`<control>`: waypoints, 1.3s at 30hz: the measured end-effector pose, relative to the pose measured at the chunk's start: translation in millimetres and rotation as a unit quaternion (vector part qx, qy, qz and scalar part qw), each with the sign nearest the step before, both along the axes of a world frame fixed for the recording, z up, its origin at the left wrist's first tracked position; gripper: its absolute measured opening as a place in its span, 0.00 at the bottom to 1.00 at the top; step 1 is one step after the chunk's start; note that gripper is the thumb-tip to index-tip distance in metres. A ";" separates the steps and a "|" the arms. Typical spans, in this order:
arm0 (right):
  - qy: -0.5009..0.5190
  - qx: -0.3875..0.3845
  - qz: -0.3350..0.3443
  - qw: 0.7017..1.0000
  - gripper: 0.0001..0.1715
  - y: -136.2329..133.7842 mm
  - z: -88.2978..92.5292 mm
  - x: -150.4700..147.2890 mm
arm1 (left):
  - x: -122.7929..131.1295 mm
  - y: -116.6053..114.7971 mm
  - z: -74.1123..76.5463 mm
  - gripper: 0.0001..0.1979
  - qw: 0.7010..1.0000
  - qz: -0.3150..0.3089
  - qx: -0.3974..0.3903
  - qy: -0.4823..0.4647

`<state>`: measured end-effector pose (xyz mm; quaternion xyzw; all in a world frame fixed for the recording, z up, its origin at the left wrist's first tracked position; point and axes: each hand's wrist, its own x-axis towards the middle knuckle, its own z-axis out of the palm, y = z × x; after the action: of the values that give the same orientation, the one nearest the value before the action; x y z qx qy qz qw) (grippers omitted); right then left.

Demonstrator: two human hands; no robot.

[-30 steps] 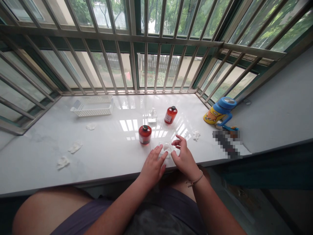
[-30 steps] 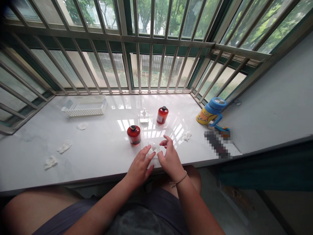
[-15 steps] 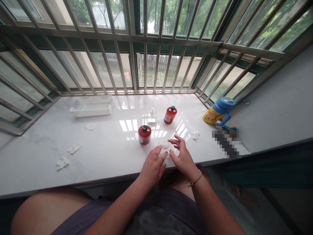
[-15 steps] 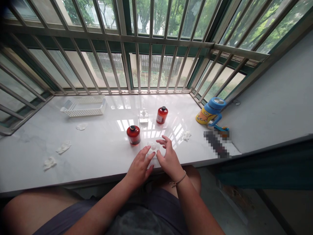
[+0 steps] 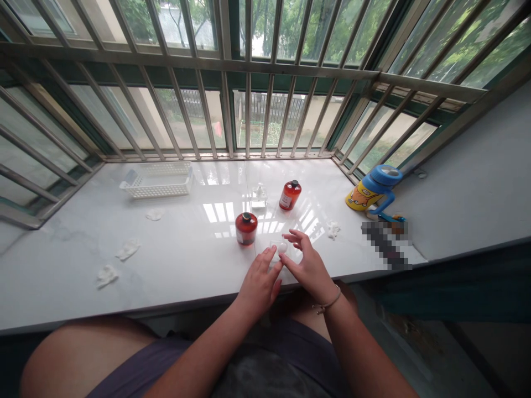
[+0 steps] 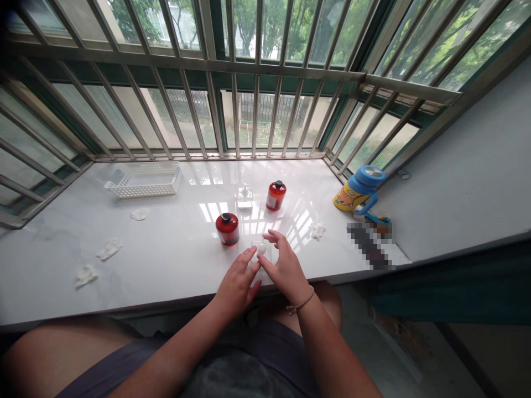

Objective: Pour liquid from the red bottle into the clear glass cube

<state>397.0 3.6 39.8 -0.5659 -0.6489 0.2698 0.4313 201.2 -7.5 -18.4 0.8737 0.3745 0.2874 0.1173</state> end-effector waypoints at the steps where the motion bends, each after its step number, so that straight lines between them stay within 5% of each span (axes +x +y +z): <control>1: 0.003 -0.006 0.005 1.000 0.36 -0.3 0.5 -0.5 | 0.1 0.1 0.2 0.34 1.000 -0.001 0.001 0.001; 13: -0.001 -0.009 -0.007 1.000 0.41 -1.9 -1.7 3.3 | 1.0 0.5 0.4 0.34 1.000 0.002 0.007 -0.001; 31: 0.022 -0.021 0.030 0.999 0.34 -3.8 -6.6 3.2 | 0.8 0.0 -0.6 0.36 1.000 0.003 0.006 -0.004; 39: -0.012 -0.004 -0.018 1.000 0.33 4.6 -11.6 1.9 | 0.3 -0.2 1.0 0.37 1.000 -0.002 -0.006 0.005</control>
<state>398.9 8.1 28.2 -0.5829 -0.6424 0.2576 0.4256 201.5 -7.7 -17.4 0.8749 0.3753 0.2808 0.1216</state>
